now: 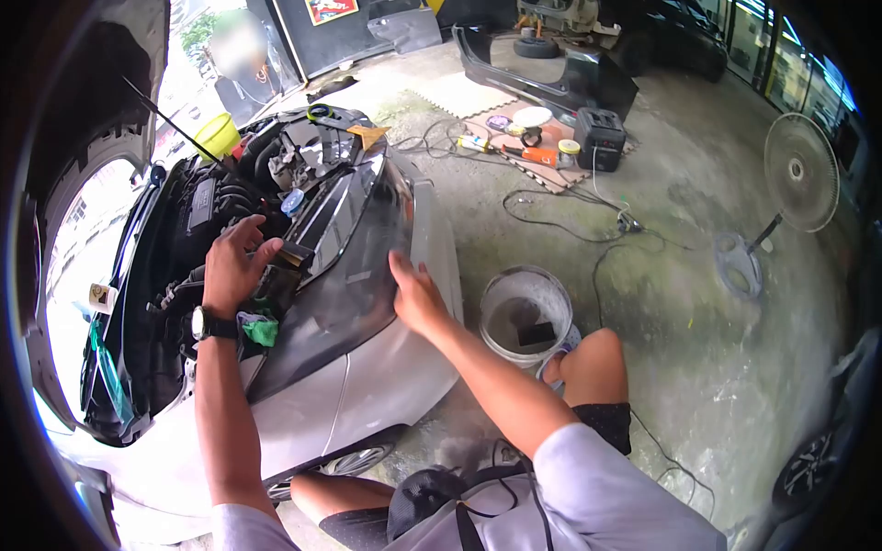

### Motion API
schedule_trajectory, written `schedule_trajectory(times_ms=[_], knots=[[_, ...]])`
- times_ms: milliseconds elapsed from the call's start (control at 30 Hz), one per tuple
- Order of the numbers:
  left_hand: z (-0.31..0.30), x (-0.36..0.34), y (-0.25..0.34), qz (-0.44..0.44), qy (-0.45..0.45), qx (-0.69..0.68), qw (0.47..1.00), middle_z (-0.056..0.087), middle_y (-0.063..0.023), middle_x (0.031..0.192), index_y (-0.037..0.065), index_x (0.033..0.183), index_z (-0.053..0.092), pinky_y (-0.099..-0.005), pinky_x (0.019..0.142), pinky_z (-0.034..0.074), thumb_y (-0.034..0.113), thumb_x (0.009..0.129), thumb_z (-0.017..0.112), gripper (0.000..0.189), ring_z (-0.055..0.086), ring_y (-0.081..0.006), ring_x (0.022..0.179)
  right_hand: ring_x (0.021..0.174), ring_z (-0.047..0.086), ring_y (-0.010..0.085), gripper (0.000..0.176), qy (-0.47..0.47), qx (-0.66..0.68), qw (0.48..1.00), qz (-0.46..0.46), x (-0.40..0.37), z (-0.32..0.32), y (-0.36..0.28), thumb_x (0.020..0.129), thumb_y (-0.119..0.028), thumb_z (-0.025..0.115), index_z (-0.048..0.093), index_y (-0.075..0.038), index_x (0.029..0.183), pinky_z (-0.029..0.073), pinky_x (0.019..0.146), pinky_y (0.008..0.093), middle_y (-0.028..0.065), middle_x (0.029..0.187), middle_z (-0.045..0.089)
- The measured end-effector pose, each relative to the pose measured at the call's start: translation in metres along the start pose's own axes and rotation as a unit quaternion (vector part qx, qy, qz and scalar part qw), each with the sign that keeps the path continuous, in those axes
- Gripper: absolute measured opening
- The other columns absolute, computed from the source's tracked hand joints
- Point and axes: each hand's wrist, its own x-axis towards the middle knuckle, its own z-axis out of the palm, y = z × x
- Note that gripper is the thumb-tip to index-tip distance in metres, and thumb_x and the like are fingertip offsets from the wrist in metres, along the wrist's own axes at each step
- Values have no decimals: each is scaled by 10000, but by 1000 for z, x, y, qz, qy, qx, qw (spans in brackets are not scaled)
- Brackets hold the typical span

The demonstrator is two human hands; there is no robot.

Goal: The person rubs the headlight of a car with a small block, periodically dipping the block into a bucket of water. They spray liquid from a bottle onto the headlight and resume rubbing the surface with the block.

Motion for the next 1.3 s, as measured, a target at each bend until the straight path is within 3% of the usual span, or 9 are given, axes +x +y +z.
schedule_trajectory(times_ms=[233,367,567,767,800,900,1100,1167,1300], knots=[[2,-3,-1,-1,7,-5,1000,756,-157,1002,63,1265,718,-463,793,578,469,889,828,564,738,-363,923,1480,461,455,706,36,65,990,-122,-45,8,-28,848,186,502,471,68,1544,388,1240,520,326,1544,512],[1,-1,0,-12,-8,1,1000,757,-154,1012,69,1267,720,-461,795,578,474,890,825,563,741,-351,928,1430,512,467,665,9,86,995,49,8,-1,-5,855,190,476,503,74,1508,396,1246,479,324,1509,543],[2,-3,-1,-10,-1,-8,1000,758,-151,1028,65,1273,718,-465,806,576,480,900,813,566,739,-357,949,1477,477,427,760,34,39,990,-128,-33,3,-35,848,200,470,416,40,1589,370,1267,422,330,1575,469],[0,0,2,-9,-18,-1,1000,761,-148,1032,60,1279,718,-467,824,576,500,901,806,587,740,-352,962,1427,518,464,718,26,63,997,32,28,5,-15,829,193,487,474,72,1536,419,1231,460,358,1510,521],[-1,1,2,-9,-20,-4,1000,762,-150,1029,60,1278,719,-468,826,577,498,902,806,584,741,-352,964,1429,514,468,707,69,31,993,-87,20,11,-23,826,198,483,485,76,1522,407,1238,465,360,1506,525],[2,-3,-1,-8,-8,-10,1000,762,-153,1024,61,1278,720,-468,828,578,496,903,805,580,741,-353,967,1513,423,407,773,17,69,990,-121,-28,-1,-47,834,227,443,416,48,1586,352,1276,405,334,1586,449],[3,1,-2,0,-15,3,1000,764,-157,1027,65,1279,720,-470,829,580,498,905,801,578,741,-362,963,1490,449,417,719,-41,63,995,65,29,-6,-28,873,196,407,423,55,1578,360,1269,402,334,1579,454],[0,-1,0,-8,-24,8,1000,763,-157,1022,71,1275,723,-471,829,581,492,906,802,565,742,-364,960,1493,425,462,734,35,55,991,-118,6,5,-49,838,229,452,443,74,1556,364,1264,444,350,1583,438],[-5,-3,1,-25,-27,-5,999,767,-172,1033,70,1328,710,-439,857,589,492,883,834,626,758,-337,980,1538,408,402,823,6,65,990,-123,-31,7,-15,846,237,476,374,20,1633,321,1285,447,292,1653,404]])
